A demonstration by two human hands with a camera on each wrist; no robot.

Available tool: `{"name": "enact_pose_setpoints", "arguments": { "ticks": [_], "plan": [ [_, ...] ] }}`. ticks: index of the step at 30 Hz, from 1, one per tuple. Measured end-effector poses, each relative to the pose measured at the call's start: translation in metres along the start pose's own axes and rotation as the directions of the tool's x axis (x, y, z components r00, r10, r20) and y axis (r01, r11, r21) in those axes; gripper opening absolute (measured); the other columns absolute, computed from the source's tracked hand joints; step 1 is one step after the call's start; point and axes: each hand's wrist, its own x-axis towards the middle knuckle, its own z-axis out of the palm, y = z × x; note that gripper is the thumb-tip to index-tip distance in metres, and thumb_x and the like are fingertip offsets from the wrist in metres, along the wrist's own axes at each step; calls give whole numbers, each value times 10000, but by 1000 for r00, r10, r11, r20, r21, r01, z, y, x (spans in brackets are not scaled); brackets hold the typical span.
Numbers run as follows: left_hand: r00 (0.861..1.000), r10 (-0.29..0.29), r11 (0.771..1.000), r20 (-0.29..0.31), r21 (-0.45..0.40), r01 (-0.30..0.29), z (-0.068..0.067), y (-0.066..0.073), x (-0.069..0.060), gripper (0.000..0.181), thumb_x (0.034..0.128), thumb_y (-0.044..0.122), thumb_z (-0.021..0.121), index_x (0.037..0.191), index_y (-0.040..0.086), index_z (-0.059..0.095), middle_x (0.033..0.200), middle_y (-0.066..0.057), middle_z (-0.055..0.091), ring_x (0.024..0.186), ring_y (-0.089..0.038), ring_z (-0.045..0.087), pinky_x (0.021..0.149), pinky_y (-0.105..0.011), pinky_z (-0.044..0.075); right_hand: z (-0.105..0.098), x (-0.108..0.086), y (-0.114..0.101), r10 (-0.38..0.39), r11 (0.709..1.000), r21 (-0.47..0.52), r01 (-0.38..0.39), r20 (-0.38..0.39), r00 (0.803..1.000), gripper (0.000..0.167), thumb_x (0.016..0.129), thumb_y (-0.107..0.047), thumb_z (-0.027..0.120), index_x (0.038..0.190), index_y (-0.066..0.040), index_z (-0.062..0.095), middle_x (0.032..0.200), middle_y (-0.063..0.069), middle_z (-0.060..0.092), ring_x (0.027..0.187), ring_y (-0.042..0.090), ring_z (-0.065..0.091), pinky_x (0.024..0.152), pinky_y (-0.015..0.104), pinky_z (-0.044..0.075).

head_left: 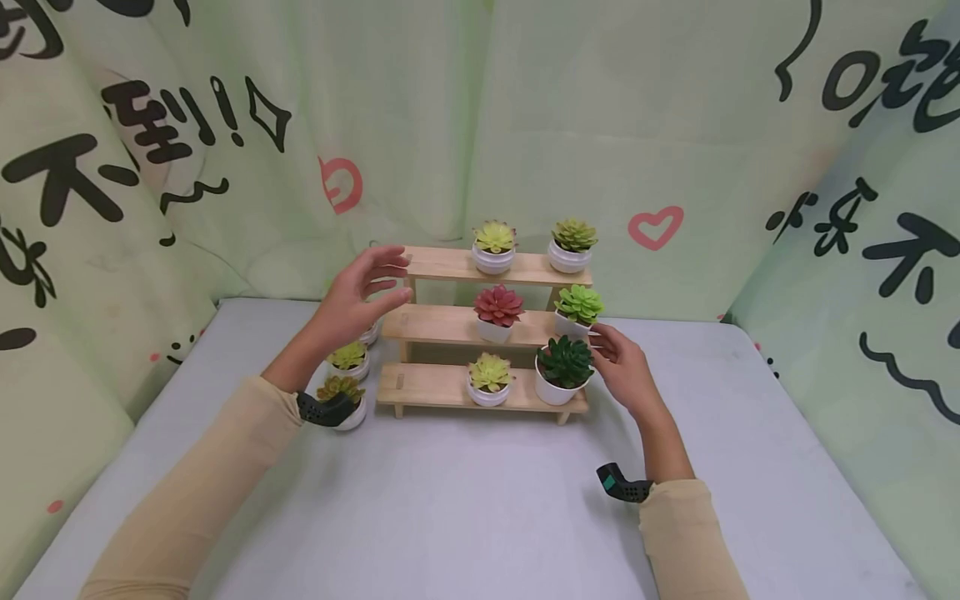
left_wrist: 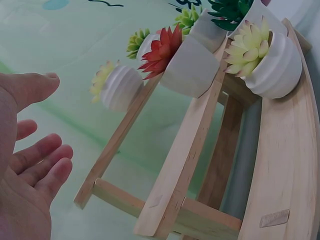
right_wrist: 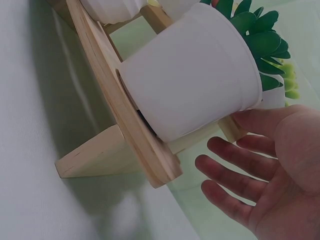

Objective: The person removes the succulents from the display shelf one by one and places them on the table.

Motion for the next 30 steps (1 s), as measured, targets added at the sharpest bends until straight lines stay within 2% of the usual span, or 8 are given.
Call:
{"name": "enact_pose_setpoints", "arguments": {
  "ticks": [6,13,30],
  "plan": [
    [1000,0,1000,-11,22,0,2,0,2,567,924,148,651,1428,89,400,1363,-175,507,1290,-250,479,1125,-415,399,2,-3,-1,-12,1000,14,12,-1,1000,502,1010,-164,497,1461,4,358,1398,275,493,1280,400,511,1062,516,440],
    [1000,-15,1000,-19,-2,15,7,-1,6,580,920,139,654,1434,77,391,1365,-178,512,1297,-260,473,1126,-430,393,1,-4,0,-16,1000,9,16,-2,1000,496,1011,-154,491,1461,5,357,1391,274,501,1276,398,516,1057,510,446],
    [998,-54,999,-34,8,54,13,3,13,577,922,180,658,1427,82,397,1356,-171,521,1276,-247,496,1105,-392,425,0,-4,-3,-16,1000,11,16,2,1000,512,1014,-172,490,1472,3,342,1397,276,495,1280,403,509,1062,514,440]
  ]
}}
